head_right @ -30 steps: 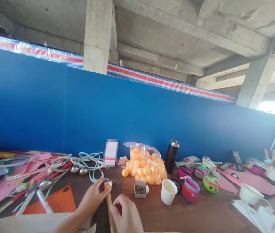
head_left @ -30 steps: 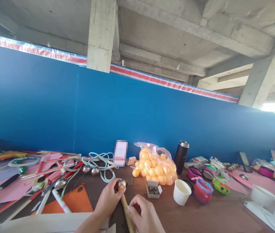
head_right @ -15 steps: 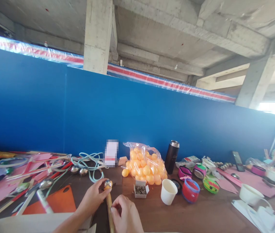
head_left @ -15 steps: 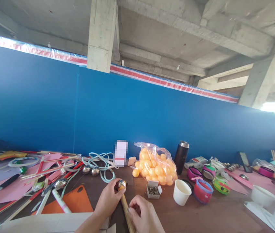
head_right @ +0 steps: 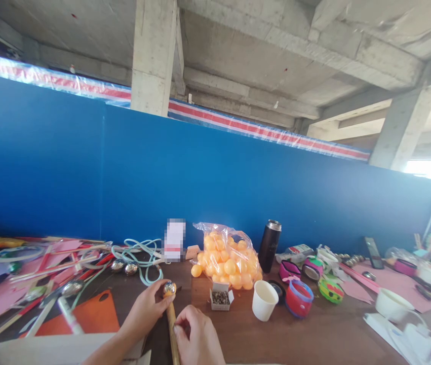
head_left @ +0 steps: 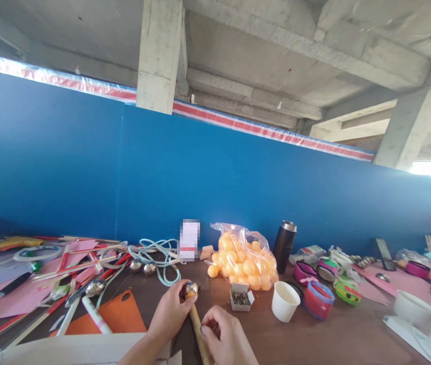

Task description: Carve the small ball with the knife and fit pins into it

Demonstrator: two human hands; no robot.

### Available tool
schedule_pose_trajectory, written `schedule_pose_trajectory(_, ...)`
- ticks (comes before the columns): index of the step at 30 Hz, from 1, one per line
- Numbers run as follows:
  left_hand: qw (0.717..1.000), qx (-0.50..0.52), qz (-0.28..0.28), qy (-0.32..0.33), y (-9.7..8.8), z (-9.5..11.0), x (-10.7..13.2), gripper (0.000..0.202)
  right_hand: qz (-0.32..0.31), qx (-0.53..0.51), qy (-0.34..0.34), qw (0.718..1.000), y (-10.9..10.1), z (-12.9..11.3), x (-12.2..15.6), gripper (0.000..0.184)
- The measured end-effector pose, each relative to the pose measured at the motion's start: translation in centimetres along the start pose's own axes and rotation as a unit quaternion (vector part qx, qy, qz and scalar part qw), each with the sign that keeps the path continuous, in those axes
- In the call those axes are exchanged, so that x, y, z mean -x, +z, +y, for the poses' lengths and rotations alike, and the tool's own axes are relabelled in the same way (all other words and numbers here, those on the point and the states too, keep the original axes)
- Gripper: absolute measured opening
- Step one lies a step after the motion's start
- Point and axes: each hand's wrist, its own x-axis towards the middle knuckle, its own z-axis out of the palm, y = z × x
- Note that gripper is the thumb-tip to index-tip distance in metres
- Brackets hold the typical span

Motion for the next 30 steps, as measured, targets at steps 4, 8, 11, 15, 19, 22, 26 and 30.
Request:
schedule_pose_trajectory(4,1.000,-0.002,0.000,-0.002,-0.04,0.09,0.00,0.034,-0.001,0.004,-0.003,1.000,-0.03,0.02,-0.03,0.012)
schedule_pose_trajectory(8,1.000,-0.005,-0.002,-0.002,-0.14,0.30,0.08,0.033,-0.001,0.006,-0.003,1.000,0.03,0.11,-0.01,0.012)
schedule_pose_trajectory(11,1.000,-0.010,0.001,-0.002,-0.15,0.34,0.13,0.032,-0.003,0.009,-0.005,1.000,0.10,0.12,-0.01,0.012)
schedule_pose_trajectory(15,1.000,-0.005,-0.002,0.000,-0.20,0.34,0.16,0.032,-0.003,0.008,-0.010,1.000,0.08,0.06,-0.09,0.012)
schedule_pose_trajectory(19,1.000,0.000,-0.002,0.003,-0.29,0.46,0.20,0.032,-0.004,0.008,-0.007,1.000,-0.02,-0.04,-0.16,0.012)
schedule_pose_trajectory(22,1.000,0.002,0.001,0.000,-0.27,0.57,0.23,0.033,-0.003,0.009,-0.005,1.000,-0.05,-0.12,-0.13,0.011)
schedule_pose_trajectory(26,1.000,0.011,0.003,0.006,-0.27,0.70,0.33,0.034,0.003,0.009,-0.008,1.000,-0.01,-0.13,0.01,0.011)
schedule_pose_trajectory(30,0.999,0.029,0.011,0.010,-0.33,0.88,0.53,0.035,0.013,-0.002,-0.014,1.000,-0.14,-0.20,0.08,0.011)
